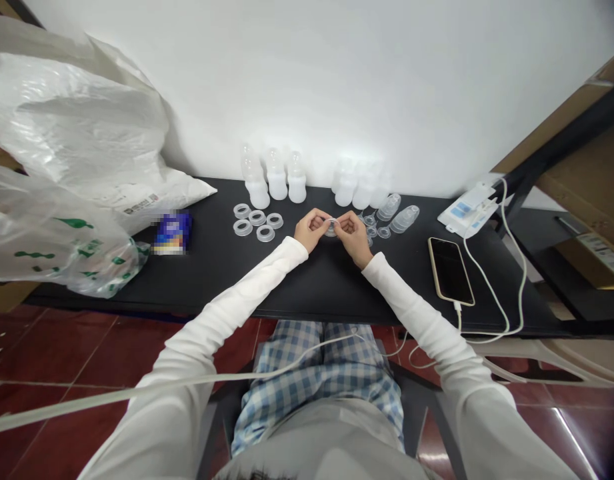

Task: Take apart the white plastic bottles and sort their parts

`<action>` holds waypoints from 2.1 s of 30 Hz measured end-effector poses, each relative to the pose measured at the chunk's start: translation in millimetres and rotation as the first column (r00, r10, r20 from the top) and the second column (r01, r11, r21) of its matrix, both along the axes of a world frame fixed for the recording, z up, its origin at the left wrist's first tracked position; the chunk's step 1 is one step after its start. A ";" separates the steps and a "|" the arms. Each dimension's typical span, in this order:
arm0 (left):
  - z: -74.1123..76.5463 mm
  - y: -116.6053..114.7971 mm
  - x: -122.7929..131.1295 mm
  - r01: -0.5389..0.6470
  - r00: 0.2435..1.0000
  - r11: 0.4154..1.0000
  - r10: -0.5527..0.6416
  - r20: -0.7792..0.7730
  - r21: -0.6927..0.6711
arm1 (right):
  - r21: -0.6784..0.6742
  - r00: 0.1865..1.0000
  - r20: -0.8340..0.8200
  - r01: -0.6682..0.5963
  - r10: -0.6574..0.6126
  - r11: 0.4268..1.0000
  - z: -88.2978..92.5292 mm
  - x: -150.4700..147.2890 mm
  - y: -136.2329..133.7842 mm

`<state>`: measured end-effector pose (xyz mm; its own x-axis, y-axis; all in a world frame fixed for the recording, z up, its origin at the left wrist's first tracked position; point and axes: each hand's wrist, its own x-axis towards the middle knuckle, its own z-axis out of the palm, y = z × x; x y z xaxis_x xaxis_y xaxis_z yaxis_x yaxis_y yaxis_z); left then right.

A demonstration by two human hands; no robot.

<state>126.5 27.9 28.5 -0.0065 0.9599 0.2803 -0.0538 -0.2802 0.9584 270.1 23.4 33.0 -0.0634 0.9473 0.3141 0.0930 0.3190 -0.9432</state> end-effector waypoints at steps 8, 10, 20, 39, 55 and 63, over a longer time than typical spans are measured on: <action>-3.6 4.8 -0.4 0.095 0.989 0.992 -0.085 0.118 -0.077 | 0.039 0.991 0.046 0.121 -0.123 0.992 -3.8 1.5 3.2; -4.2 5.6 1.0 0.114 0.983 0.990 -0.101 0.156 -0.078 | 0.052 0.990 0.040 0.132 -0.134 0.990 -2.4 2.9 3.7; -7.7 6.0 2.2 0.064 0.992 0.990 -0.049 0.119 -0.126 | 0.003 0.997 0.050 0.055 -0.055 0.998 -7.5 7.4 9.1; -8.9 4.0 2.9 0.019 0.998 1.000 -0.019 0.054 -0.008 | 0.177 0.973 0.193 0.091 -0.125 0.980 1.3 3.7 -0.5; -15.6 27.3 6.4 0.132 0.985 0.971 -0.152 0.086 0.201 | 0.097 0.995 -0.093 -0.012 0.021 0.995 17.0 19.6 10.0; -7.2 87.8 59.0 -0.313 0.912 0.948 0.317 -0.261 0.058 | 0.274 0.894 -0.131 0.447 -0.428 0.851 25.0 36.9 15.0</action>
